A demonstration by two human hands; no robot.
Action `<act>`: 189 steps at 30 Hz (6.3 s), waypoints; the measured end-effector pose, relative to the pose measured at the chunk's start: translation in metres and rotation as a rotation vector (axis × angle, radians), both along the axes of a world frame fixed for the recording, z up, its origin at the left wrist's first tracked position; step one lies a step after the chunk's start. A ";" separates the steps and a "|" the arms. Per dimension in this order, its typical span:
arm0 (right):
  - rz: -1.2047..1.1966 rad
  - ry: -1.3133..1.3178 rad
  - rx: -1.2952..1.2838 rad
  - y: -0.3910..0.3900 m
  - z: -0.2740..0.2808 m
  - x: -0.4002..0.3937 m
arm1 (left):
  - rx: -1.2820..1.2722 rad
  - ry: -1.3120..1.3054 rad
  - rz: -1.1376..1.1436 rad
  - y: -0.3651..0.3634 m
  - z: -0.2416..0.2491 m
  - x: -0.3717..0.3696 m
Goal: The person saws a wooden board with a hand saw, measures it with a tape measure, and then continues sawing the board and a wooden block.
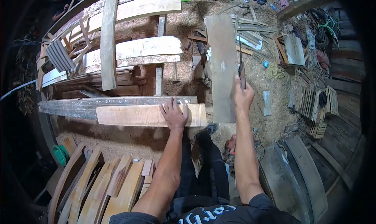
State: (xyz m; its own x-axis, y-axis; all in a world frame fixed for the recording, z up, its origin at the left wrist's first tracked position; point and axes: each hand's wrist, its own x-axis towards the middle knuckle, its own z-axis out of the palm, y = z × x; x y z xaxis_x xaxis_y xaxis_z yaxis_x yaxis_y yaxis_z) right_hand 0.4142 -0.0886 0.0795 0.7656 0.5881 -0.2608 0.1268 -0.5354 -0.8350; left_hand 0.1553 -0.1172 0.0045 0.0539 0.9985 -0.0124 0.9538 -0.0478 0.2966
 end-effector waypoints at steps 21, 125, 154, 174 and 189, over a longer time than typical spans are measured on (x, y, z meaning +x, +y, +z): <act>0.044 -0.101 -0.036 0.117 -0.061 -0.103 | -0.037 -0.040 0.010 -0.002 -0.003 -0.005; 0.144 0.265 -0.178 -0.220 0.069 -0.107 | -0.078 0.064 0.070 -0.001 -0.004 0.028; 0.184 0.145 -0.231 -0.133 0.034 -0.075 | -0.072 0.061 0.140 -0.009 -0.004 0.031; 0.261 0.124 -0.319 -0.094 0.064 -0.076 | -0.163 0.114 0.236 -0.001 -0.008 0.036; 0.221 0.141 -0.234 -0.105 0.054 -0.077 | -0.130 0.102 0.239 -0.007 -0.013 0.036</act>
State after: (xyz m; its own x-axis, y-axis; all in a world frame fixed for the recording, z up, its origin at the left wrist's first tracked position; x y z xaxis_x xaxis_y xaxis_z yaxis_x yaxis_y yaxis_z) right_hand 0.3376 -0.1931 0.1333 0.5731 0.6472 -0.5026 0.1530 -0.6870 -0.7103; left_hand 0.1915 -0.1240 -0.0083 -0.1904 0.9725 -0.1343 0.9587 0.2136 0.1876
